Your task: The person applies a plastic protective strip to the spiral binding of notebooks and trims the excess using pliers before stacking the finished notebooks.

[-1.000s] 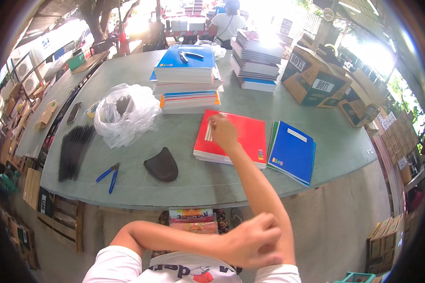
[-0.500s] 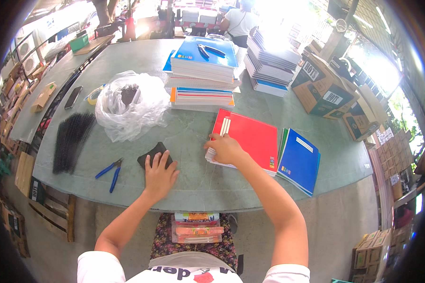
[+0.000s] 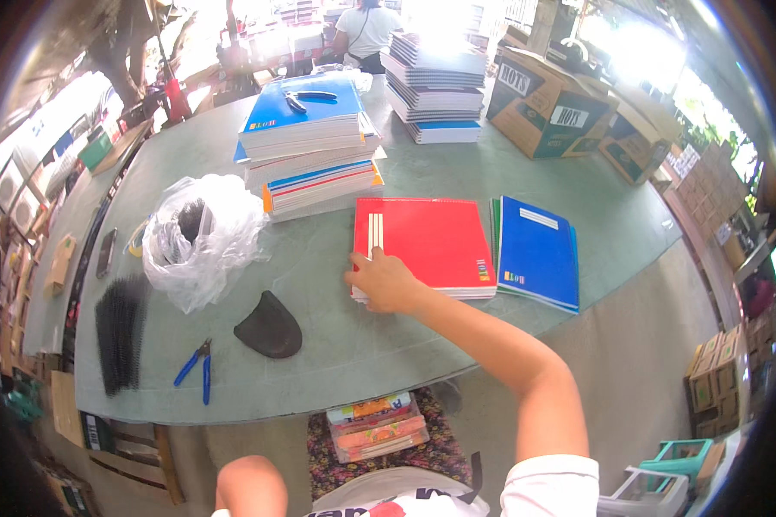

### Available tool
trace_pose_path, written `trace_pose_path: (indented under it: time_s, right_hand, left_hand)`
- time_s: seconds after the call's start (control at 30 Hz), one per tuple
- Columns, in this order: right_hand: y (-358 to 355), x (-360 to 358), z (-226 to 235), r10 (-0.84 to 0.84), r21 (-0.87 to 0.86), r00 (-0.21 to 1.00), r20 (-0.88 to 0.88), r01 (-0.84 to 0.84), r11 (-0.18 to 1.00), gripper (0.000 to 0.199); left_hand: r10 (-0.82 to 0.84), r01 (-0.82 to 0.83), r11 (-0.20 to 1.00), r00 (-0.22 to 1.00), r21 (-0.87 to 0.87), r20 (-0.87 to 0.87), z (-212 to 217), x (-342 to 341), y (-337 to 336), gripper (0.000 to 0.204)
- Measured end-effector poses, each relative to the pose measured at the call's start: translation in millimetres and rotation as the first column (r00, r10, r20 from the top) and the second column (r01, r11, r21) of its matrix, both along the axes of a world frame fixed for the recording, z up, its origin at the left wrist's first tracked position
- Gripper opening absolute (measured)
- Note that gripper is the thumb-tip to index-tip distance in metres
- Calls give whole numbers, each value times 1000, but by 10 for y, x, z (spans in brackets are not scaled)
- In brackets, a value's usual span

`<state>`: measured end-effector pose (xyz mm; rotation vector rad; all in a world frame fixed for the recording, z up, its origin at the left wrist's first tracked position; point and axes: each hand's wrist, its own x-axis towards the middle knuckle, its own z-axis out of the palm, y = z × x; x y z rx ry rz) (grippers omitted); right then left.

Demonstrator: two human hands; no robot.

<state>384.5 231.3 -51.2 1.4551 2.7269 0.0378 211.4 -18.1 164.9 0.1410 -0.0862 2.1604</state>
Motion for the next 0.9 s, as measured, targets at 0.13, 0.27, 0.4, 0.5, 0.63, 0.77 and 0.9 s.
trace_pose_path:
  time_s: [0.13, 0.27, 0.4, 0.5, 0.63, 0.77, 0.9]
  right_hand:
    - [-245, 217, -133, -19, 106, 995, -103, 30, 994, 37]
    - [-235, 276, -109, 31, 54, 986, -161, -23, 998, 41]
    - [-177, 348, 247, -175, -14, 931, -320, 180, 984, 52]
    - [-453, 276, 1018, -196, -65, 664, -721, 216, 974, 55]
    - [-868, 228, 1411, 65, 73, 76, -995, 111, 991, 51]
    - [-1393, 484, 851, -290, -251, -315, -904, -157, 955, 44]
    - [-1905, 742, -27, -561, -576, 153, -813, -71, 815, 38]
  left_hand:
    - [-680, 616, 707, 728, -347, -93, -706, -571, -186, 27]
    - [343, 484, 835, -87, 261, -935, -1866, -386, 514, 48]
    - [-36, 269, 953, -347, -137, -937, -2358, -293, 619, 46]
    - [-479, 144, 855, -147, -498, -865, -2471, -193, 854, 44]
    - [-775, 407, 631, 376, -660, -509, -2629, -89, 1311, 48]
    - [-590, 473, 807, 652, -354, -476, -2253, -533, 1350, 58]
    - [-596, 244, 803, 341, -543, -727, -2296, -896, 1123, 53]
